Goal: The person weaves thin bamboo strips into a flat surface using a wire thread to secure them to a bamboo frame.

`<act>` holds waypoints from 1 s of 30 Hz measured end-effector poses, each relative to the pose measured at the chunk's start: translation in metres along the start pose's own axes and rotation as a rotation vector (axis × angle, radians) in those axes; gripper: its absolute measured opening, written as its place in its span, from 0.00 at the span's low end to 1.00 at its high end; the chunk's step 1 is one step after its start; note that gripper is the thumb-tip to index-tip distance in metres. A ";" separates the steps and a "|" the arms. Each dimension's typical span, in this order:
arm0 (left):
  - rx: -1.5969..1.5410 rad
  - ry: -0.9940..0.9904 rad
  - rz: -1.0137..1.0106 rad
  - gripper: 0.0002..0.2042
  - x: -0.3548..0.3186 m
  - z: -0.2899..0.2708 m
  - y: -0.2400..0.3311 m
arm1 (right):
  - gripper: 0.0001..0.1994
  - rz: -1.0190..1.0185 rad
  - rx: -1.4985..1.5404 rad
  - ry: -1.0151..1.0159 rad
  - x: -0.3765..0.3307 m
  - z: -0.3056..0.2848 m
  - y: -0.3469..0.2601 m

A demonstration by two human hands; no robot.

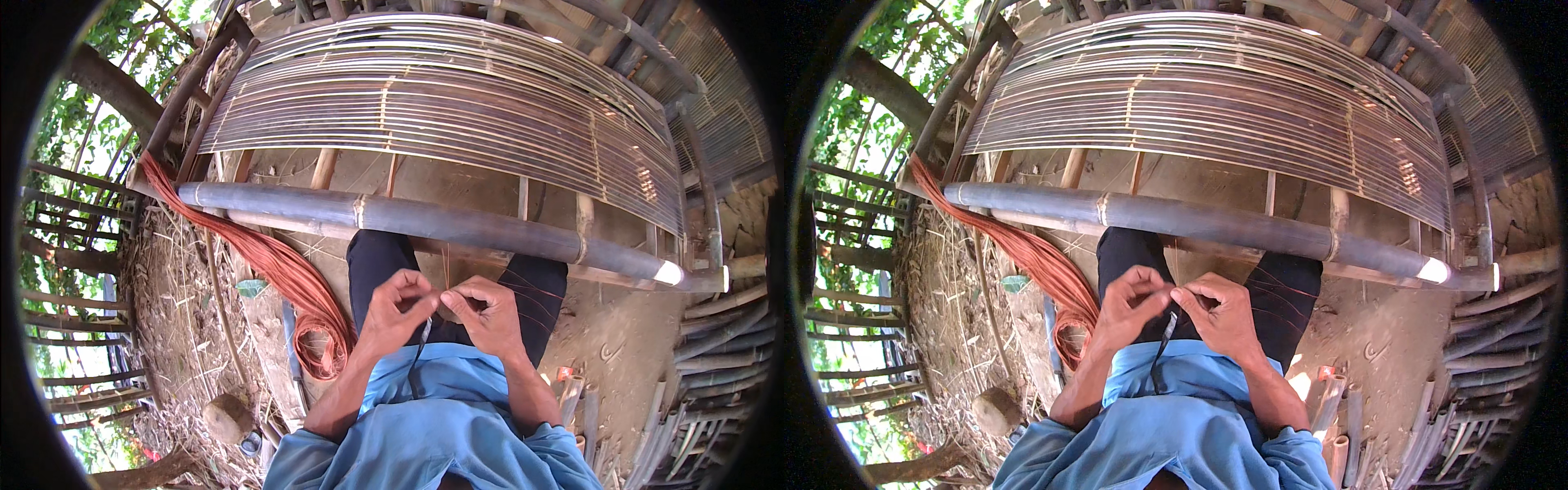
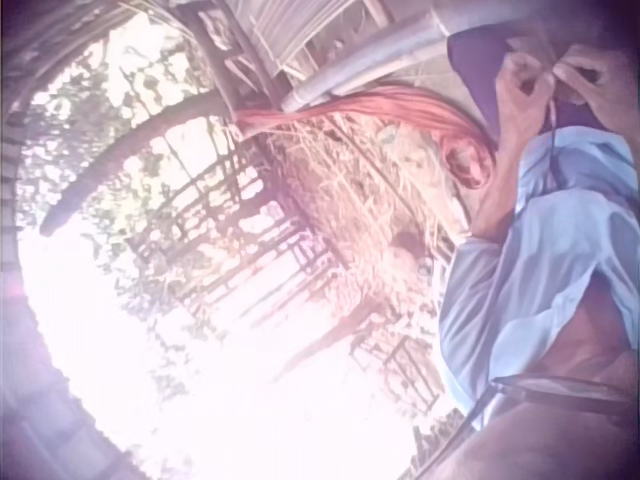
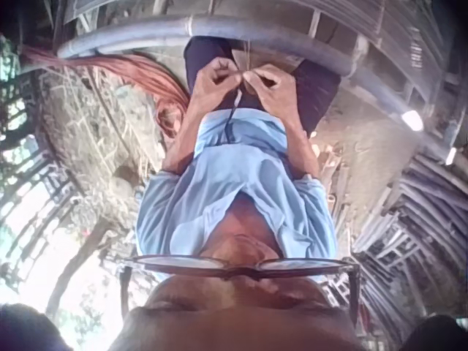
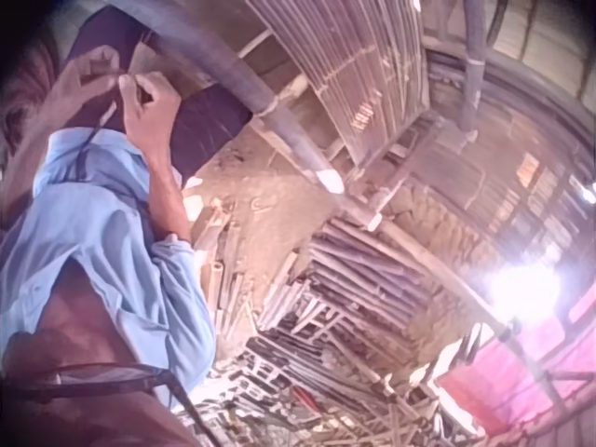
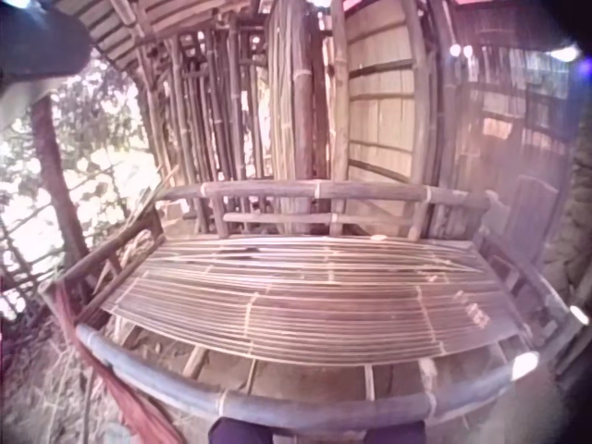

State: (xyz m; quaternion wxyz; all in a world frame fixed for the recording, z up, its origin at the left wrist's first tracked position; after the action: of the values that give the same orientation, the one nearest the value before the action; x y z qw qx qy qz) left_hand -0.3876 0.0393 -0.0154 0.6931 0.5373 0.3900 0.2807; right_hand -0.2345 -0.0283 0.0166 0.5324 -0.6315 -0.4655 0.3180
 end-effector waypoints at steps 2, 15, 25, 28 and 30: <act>-0.104 0.067 -0.060 0.11 0.004 -0.004 0.007 | 0.07 0.031 -0.008 -0.032 -0.003 0.001 0.001; -0.251 0.158 -0.068 0.13 0.010 0.002 -0.006 | 0.06 -0.024 -0.099 -0.132 -0.008 0.007 -0.003; -0.264 0.137 -0.062 0.13 0.008 0.002 -0.002 | 0.08 0.012 -0.108 -0.152 -0.013 0.006 -0.002; -0.249 0.139 -0.076 0.12 0.009 0.004 -0.003 | 0.07 0.038 -0.123 -0.166 -0.014 0.002 0.003; -0.207 0.109 -0.051 0.11 0.011 0.002 -0.003 | 0.07 0.055 -0.162 -0.202 -0.013 0.005 0.003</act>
State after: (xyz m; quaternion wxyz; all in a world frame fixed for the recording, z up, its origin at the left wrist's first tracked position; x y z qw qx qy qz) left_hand -0.3802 0.0459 -0.0204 0.7295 0.4366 0.4098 0.3306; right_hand -0.2425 -0.0382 0.0110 0.4210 -0.6498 -0.5234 0.3558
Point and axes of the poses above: each hand's wrist, its own x-axis towards the middle knuckle, its own z-axis out of the palm, y = z × x, the point moved 6 cm from there along x, towards the middle knuckle, and after that the axes turned 4 degrees about y, right-handed, at the moved point
